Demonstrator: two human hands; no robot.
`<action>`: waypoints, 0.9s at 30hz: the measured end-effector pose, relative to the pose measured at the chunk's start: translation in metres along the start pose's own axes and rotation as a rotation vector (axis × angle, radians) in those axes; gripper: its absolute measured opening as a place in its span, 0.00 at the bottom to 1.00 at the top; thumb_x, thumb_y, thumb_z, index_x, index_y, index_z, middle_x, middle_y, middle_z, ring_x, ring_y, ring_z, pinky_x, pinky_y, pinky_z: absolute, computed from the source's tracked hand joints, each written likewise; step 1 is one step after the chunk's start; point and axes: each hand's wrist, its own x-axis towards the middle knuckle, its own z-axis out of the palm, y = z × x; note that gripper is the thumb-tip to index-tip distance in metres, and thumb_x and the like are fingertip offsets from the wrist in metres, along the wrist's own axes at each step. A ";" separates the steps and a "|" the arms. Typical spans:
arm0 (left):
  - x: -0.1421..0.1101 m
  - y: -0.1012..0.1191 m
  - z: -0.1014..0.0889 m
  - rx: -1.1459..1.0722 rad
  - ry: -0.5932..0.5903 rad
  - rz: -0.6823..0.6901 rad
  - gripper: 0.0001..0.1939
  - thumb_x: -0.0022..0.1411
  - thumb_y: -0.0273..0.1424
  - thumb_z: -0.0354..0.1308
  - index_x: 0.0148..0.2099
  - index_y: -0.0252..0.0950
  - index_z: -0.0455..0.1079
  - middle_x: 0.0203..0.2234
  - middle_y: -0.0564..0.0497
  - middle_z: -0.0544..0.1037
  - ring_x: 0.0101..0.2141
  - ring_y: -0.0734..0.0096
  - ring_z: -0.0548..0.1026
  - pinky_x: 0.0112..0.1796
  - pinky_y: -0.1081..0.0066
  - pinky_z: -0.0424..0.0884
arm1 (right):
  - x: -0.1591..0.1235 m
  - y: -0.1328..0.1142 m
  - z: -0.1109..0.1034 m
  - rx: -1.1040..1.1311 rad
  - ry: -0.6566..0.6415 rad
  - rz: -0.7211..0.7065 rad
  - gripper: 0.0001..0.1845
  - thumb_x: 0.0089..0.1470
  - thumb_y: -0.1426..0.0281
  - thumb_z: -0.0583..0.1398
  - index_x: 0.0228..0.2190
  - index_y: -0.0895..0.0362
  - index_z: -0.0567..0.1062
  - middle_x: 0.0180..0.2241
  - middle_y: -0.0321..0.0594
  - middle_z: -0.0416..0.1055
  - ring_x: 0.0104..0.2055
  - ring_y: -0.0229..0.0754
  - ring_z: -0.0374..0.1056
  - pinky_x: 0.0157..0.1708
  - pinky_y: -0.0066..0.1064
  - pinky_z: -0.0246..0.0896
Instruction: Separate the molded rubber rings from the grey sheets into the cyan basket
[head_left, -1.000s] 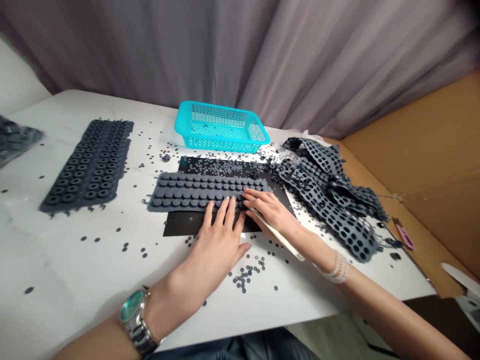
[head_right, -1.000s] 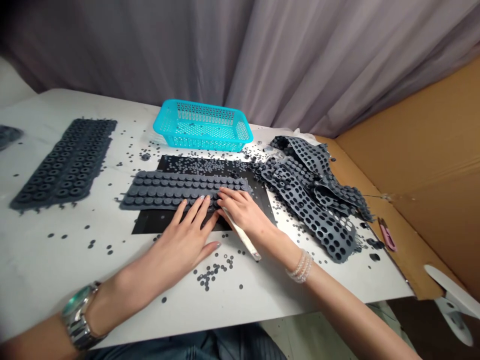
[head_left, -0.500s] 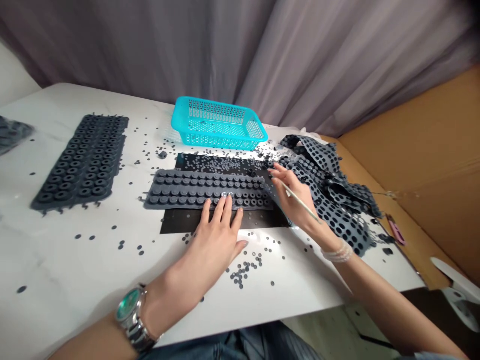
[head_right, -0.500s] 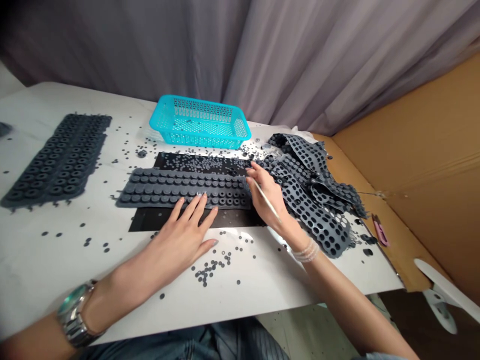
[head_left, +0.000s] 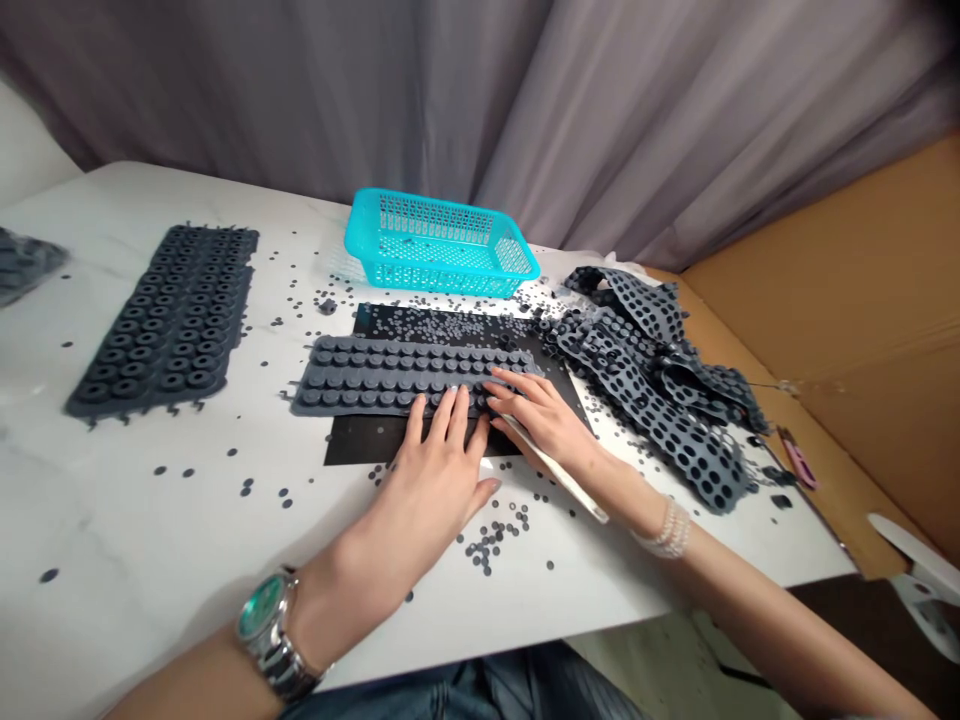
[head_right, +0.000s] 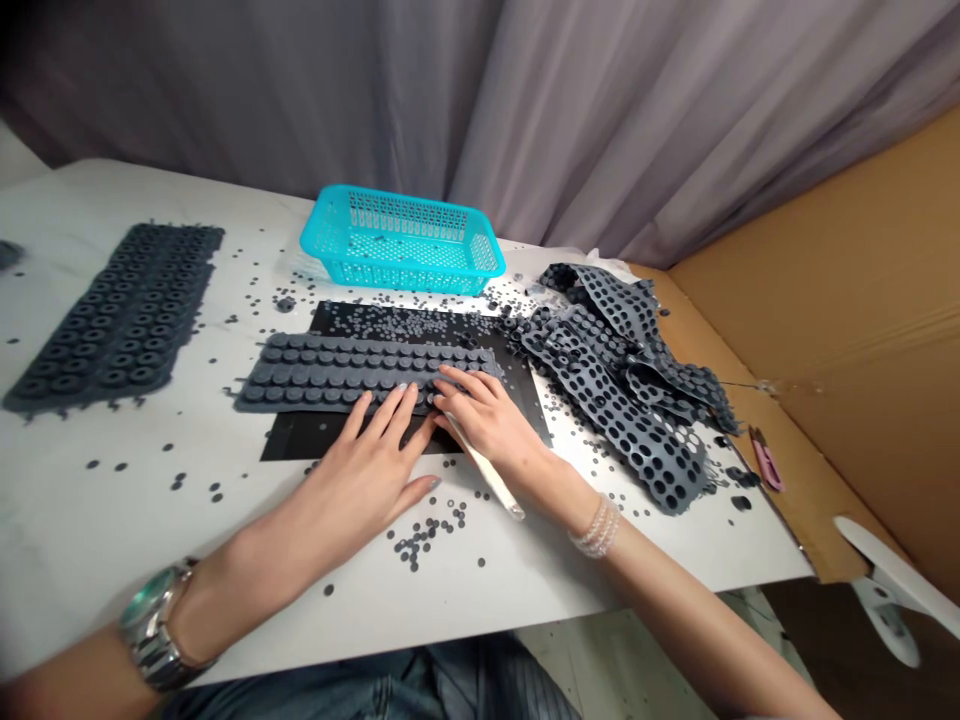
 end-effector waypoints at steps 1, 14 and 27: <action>0.000 0.000 -0.001 -0.005 -0.007 -0.002 0.31 0.65 0.45 0.51 0.63 0.31 0.62 0.65 0.30 0.53 0.65 0.46 0.53 0.60 0.45 0.51 | 0.000 0.000 0.000 0.000 0.003 0.000 0.09 0.63 0.71 0.53 0.43 0.58 0.70 0.49 0.52 0.74 0.60 0.51 0.63 0.52 0.50 0.64; 0.000 -0.001 0.000 -0.021 -0.013 0.004 0.30 0.66 0.45 0.49 0.63 0.32 0.63 0.65 0.30 0.53 0.65 0.47 0.52 0.60 0.45 0.51 | 0.000 0.002 0.003 -0.039 -0.019 -0.038 0.08 0.63 0.73 0.53 0.43 0.59 0.68 0.50 0.54 0.73 0.62 0.52 0.60 0.53 0.49 0.63; -0.002 -0.005 0.006 0.014 0.044 0.026 0.31 0.66 0.46 0.49 0.64 0.32 0.62 0.65 0.32 0.55 0.65 0.47 0.53 0.61 0.47 0.51 | 0.000 0.001 0.001 -0.030 -0.044 -0.037 0.08 0.64 0.72 0.52 0.43 0.59 0.68 0.51 0.56 0.72 0.64 0.53 0.57 0.54 0.52 0.62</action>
